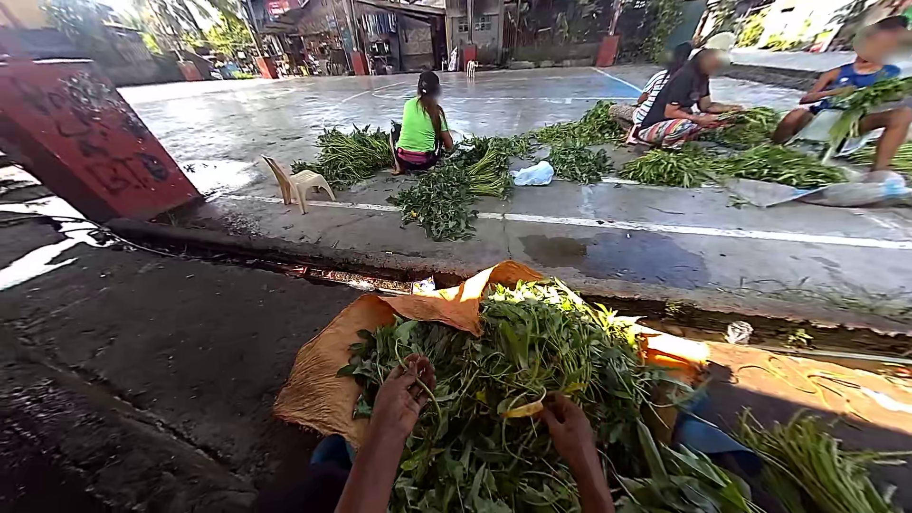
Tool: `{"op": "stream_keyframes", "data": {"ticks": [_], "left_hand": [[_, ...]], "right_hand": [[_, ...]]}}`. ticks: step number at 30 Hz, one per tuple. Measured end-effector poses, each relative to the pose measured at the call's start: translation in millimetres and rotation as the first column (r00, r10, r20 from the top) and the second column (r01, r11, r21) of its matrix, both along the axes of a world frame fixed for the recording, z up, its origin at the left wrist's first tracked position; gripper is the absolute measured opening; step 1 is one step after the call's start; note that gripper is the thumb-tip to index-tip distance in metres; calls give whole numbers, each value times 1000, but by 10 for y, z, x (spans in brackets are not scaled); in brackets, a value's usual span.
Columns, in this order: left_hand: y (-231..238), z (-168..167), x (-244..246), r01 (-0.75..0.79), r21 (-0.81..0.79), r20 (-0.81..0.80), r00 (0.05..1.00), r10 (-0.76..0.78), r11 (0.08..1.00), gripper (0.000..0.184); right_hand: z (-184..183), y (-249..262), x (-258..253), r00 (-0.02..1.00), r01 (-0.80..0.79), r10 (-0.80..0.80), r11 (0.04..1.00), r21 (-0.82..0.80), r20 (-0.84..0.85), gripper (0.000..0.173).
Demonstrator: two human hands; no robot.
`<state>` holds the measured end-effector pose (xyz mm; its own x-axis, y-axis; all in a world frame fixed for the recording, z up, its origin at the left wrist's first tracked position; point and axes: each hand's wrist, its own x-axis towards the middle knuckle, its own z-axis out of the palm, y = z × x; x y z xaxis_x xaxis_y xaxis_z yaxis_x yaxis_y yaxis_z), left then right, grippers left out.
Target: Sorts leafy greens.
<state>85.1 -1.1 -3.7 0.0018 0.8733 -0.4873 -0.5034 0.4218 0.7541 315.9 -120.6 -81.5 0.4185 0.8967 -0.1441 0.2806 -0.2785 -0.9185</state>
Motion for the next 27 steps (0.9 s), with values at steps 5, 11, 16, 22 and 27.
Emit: {"op": "stream_keyframes", "data": {"ticks": [5, 11, 16, 22, 27], "left_hand": [[69, 58, -137, -68, 88, -156, 984, 81, 994, 20], [9, 11, -80, -21, 69, -105, 994, 28, 997, 18], [26, -182, 54, 100, 36, -179, 979, -92, 994, 21], [-63, -340, 281, 229, 84, -311, 931, -193, 970, 31], [-177, -403, 427, 349, 172, -403, 878, -257, 921, 28]], "right_hand": [[-134, 321, 507, 943, -195, 292, 874, -444, 161, 52], [-508, 969, 815, 946, 281, -192, 887, -367, 262, 44], [-561, 965, 762, 948, 242, -119, 872, -425, 295, 36], [-239, 689, 115, 938, 328, -329, 944, 22, 107, 33], [-210, 486, -540, 954, 276, -245, 941, 197, -171, 32]]}}
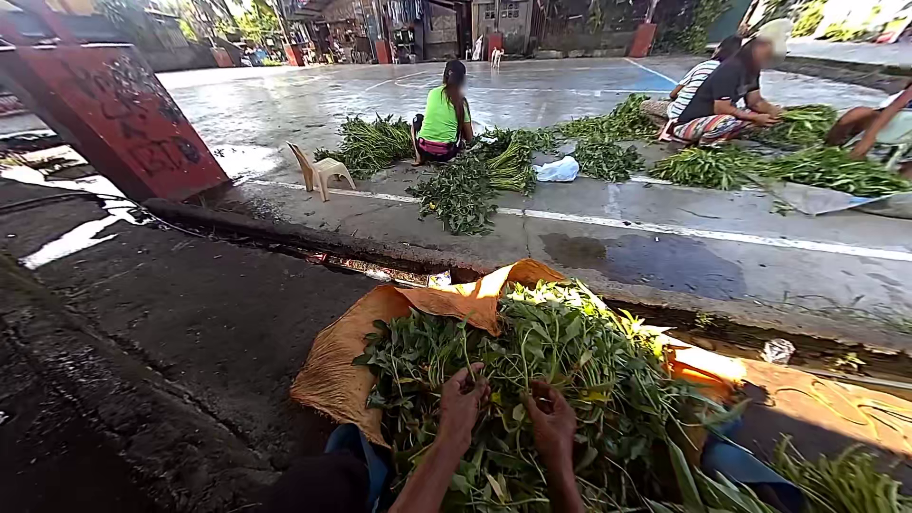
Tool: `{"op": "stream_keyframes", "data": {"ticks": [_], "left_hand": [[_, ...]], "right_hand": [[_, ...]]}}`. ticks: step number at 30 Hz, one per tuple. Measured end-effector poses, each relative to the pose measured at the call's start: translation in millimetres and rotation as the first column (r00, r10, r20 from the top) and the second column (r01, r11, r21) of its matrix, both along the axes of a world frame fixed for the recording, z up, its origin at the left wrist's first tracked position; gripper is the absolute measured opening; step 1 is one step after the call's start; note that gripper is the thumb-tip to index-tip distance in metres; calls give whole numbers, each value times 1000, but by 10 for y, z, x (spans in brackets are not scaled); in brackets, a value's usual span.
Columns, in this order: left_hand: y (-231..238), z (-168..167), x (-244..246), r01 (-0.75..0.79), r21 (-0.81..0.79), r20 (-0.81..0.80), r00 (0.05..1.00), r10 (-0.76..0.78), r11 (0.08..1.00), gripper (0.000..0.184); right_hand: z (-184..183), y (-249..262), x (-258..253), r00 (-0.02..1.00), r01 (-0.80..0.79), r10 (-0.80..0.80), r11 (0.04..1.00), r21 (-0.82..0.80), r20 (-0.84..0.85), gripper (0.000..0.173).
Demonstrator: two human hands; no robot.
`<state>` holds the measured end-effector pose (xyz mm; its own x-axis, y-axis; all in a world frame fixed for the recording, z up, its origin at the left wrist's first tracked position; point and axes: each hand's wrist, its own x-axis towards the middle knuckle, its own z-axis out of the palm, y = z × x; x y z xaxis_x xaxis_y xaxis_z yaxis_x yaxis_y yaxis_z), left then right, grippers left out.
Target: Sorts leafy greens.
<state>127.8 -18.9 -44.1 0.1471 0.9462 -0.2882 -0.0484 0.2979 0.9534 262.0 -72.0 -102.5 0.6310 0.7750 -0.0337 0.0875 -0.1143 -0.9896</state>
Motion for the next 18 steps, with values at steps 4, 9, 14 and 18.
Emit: {"op": "stream_keyframes", "data": {"ticks": [4, 9, 14, 18], "left_hand": [[-48, -85, 51, 52, 54, -53, 997, -49, 997, 28], [-14, -153, -19, 58, 117, -229, 973, -30, 991, 21], [-19, -133, -78, 141, 110, -330, 939, -98, 984, 21], [26, -94, -135, 112, 71, -317, 945, -84, 991, 17]], "right_hand": [[4, -81, -449, 960, -8, -40, 985, 170, 276, 22], [53, -98, -621, 858, -113, -8, 972, 204, 514, 21], [231, 13, -557, 833, -303, 308, 949, -87, 459, 45], [305, 42, -566, 769, -280, 390, 918, -282, 507, 35]]}}
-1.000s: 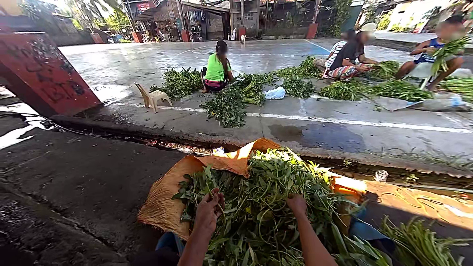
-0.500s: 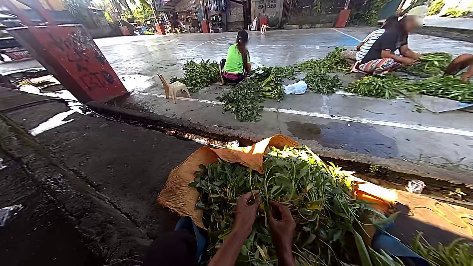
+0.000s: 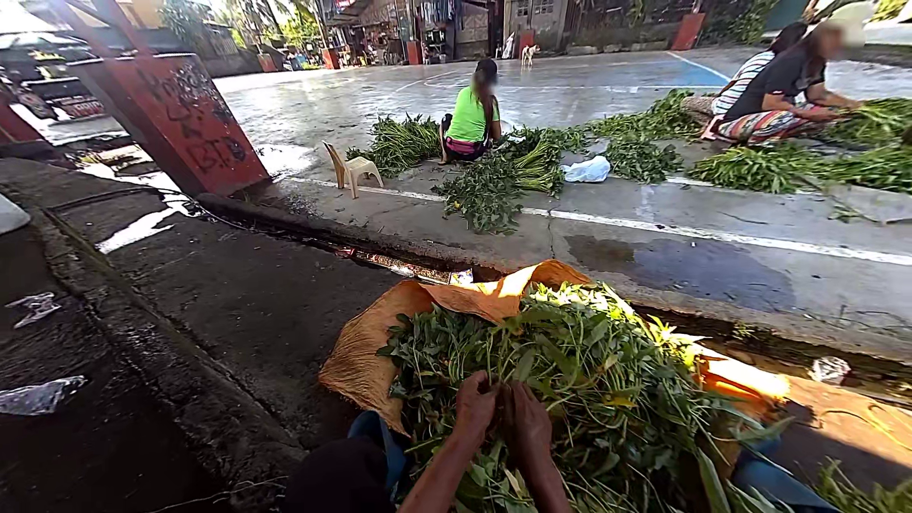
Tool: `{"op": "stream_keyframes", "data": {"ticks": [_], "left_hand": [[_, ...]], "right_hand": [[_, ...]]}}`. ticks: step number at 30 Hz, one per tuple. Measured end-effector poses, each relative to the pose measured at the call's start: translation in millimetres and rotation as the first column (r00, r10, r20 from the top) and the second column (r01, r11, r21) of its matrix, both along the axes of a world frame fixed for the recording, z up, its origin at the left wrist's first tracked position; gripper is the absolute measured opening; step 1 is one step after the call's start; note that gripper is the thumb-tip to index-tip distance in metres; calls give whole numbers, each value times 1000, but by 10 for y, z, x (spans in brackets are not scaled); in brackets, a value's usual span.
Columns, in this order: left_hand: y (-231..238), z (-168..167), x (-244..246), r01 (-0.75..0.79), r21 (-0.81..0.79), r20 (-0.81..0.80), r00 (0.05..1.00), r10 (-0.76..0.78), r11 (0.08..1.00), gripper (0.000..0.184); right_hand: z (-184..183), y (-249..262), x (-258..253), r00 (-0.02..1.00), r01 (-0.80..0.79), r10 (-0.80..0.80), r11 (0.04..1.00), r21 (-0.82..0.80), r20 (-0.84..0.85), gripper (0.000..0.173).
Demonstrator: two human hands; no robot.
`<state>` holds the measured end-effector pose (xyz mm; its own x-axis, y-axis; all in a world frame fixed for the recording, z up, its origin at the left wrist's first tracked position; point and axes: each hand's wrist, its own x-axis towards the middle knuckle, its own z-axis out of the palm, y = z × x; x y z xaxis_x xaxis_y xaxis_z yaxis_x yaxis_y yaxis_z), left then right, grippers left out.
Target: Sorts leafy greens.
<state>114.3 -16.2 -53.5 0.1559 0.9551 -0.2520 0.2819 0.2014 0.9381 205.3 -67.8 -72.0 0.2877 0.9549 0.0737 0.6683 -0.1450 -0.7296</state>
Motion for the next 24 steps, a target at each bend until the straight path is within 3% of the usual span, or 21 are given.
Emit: {"op": "stream_keyframes", "data": {"ticks": [7, 11, 12, 13, 15, 18, 20, 22, 24], "left_hand": [[26, 104, -100, -163, -228, 82, 979, 186, 960, 13], [311, 208, -350, -400, -288, 171, 872, 458, 870, 25], [376, 262, -424, -448, -285, 206, 834, 511, 847, 25], [415, 299, -486, -485, -282, 249, 796, 552, 828, 24], [435, 351, -566, -514, -332, 361, 705, 610, 791, 23], [412, 373, -618, -528, -445, 415, 595, 689, 723, 17], [406, 339, -643, -510, -498, 445, 544, 711, 702, 16], [406, 294, -642, -487, -541, 459, 513, 726, 686, 16], [409, 250, -628, -473, -568, 457, 500, 736, 674, 17]], "right_hand": [[150, -260, 63, 956, -276, 291, 867, -416, -28, 42], [220, -460, 214, 794, -528, 583, 521, -670, -173, 42], [145, -490, 279, 771, -560, 601, 483, -673, -211, 41], [73, -491, 388, 783, -566, 578, 507, -650, -231, 39], [12, -335, 726, 871, -486, 421, 655, -578, -254, 44], [-135, 170, 1244, 978, -147, 68, 898, -415, -200, 48], [-375, 553, 1515, 989, 11, -77, 893, -449, -129, 49], [-637, 755, 1670, 991, 11, -78, 855, -519, -107, 50], [-638, 752, 1624, 986, 78, -140, 866, -494, -89, 43]]}}
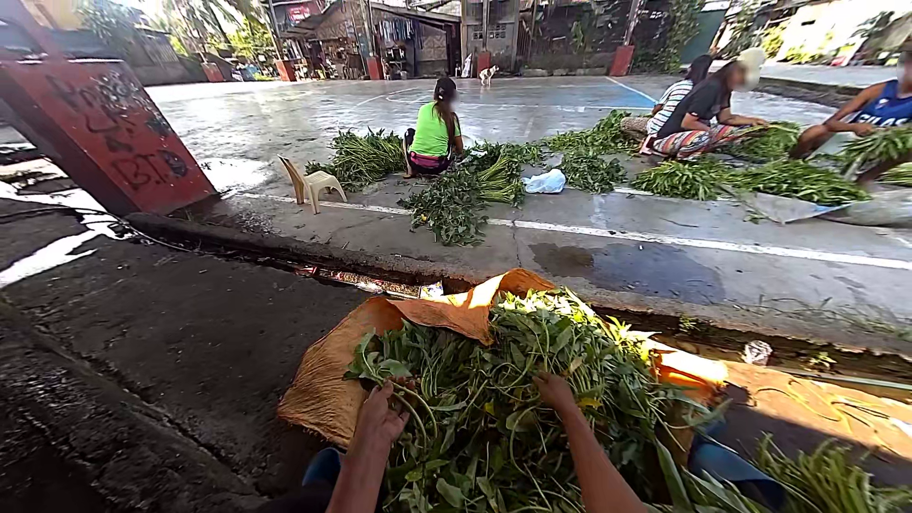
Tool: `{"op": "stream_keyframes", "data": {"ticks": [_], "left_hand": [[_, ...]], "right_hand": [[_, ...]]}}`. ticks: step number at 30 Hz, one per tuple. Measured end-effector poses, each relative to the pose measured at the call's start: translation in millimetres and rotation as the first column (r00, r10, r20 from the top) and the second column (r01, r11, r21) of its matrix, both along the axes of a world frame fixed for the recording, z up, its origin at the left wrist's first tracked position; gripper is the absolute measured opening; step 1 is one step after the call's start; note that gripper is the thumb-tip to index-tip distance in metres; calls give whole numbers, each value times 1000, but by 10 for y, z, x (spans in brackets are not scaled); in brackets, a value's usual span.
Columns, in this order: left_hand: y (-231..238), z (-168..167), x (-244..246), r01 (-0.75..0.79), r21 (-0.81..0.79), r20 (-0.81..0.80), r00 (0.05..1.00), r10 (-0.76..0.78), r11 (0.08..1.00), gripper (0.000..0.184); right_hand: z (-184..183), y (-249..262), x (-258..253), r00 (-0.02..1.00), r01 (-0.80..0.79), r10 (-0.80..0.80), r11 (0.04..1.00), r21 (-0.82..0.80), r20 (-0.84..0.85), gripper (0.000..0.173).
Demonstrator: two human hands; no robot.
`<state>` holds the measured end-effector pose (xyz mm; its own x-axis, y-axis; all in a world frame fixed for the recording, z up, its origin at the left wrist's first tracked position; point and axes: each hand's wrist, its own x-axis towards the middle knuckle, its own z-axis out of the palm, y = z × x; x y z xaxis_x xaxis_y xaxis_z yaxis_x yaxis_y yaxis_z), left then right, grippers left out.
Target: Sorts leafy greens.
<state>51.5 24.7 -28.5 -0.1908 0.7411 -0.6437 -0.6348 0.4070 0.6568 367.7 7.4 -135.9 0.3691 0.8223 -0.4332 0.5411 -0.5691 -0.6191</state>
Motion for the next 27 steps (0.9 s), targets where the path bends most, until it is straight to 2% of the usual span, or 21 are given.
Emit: {"op": "stream_keyframes", "data": {"ticks": [2, 4, 6, 7, 9, 12, 16, 20, 25, 27], "left_hand": [[7, -21, 33, 13, 0, 13, 1000, -13, 1000, 19], [17, -5, 76, 41, 42, 16, 999, -42, 998, 21], [4, -4, 115, 138, 116, -28, 990, -135, 984, 26], [2, 1, 137, 186, 145, -60, 982, -179, 972, 27], [-39, 14, 201, 251, 164, -99, 966, -237, 954, 23], [-113, 24, 314, 329, 160, -112, 943, -314, 931, 16], [-178, -57, 429, 505, 154, -192, 859, -475, 849, 16], [-178, -148, 455, 653, 107, -258, 746, -614, 750, 24], [-149, -136, 407, 736, 86, -299, 662, -687, 672, 28], [-154, -126, 373, 769, 86, -314, 624, -715, 633, 28]], "right_hand": [[167, -148, -197, 986, 157, -165, 970, 188, 24, 31], [242, -328, -435, 971, 231, -238, 882, 410, -34, 29], [161, -518, -694, 962, 268, -242, 755, 599, -125, 45], [122, -599, -819, 957, 288, -229, 717, 635, -176, 55], [64, -778, -1042, 943, 327, -202, 700, 635, -263, 60], [-6, -980, -1342, 940, 322, -148, 687, 651, -308, 50], [-145, -1122, -1606, 973, 197, -24, 595, 780, -228, 48], [-215, -1207, -1686, 992, 63, 55, 556, 829, -112, 43], [-204, -1317, -1691, 980, -27, 173, 622, 782, -104, 42], [-169, -1365, -1652, 914, -24, 301, 710, 704, -273, 43]]}}
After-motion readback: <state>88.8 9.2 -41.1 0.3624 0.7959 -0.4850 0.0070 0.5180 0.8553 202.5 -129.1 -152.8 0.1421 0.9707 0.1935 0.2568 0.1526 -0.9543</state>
